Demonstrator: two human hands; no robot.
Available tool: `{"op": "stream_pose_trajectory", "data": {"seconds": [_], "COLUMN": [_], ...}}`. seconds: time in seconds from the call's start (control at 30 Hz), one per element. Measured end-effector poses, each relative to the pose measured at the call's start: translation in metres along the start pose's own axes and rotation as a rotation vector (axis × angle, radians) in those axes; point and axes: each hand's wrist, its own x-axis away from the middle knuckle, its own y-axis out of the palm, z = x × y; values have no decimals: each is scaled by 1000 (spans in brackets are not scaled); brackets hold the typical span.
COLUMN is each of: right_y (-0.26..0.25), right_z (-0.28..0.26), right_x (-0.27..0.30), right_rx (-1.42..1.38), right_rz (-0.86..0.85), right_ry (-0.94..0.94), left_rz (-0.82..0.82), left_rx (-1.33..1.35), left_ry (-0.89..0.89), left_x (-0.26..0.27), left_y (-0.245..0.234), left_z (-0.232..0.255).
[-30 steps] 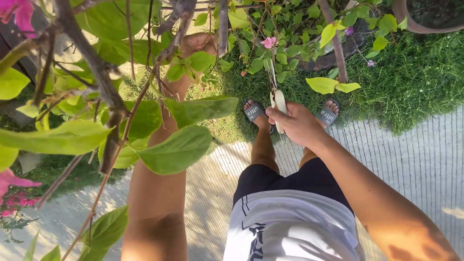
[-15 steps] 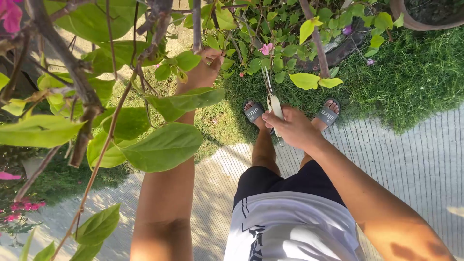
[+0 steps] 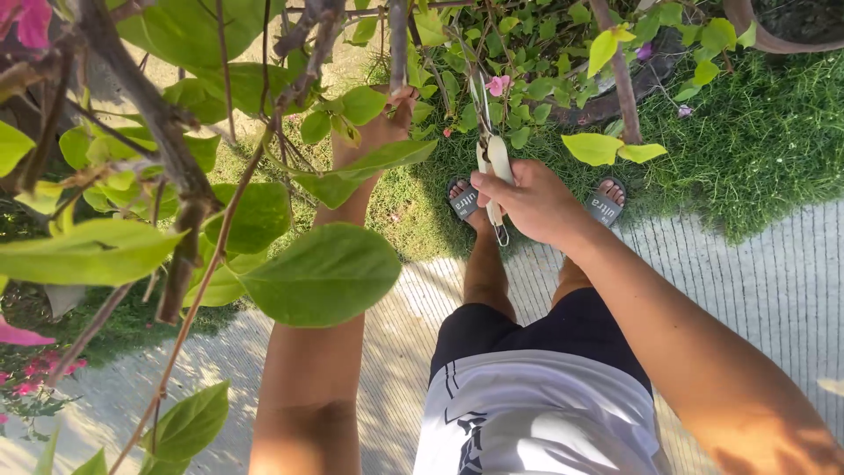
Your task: Pruning and grooming bougainvillea and other garden plants using garden shears.
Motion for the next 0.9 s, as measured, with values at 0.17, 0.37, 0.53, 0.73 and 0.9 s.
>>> {"op": "stream_pose_trajectory", "data": {"seconds": [0.17,0.37,0.53,0.73,0.9], "right_y": [4,22,34,53,58], "right_z": [-8,-15,-15,24,42], "right_x": [-41,-72,-93,-149,-193], "right_rx": [-161,-267,-169,245,337], "right_rz": [-75,-86,-40,172,270], "right_ry": [-45,23,23,-205,-409], "left_rz": [-30,-78,-47,-158,-242], "left_rx": [35,306,857,1067,1391], "left_ry": [8,-383,-687,-266,-231], "left_x": [-10,-24,-32,-12,14], "left_y": [-7,-27,-16,-37,-18], "left_z": [-18,-37,-81,-48,-114]}}
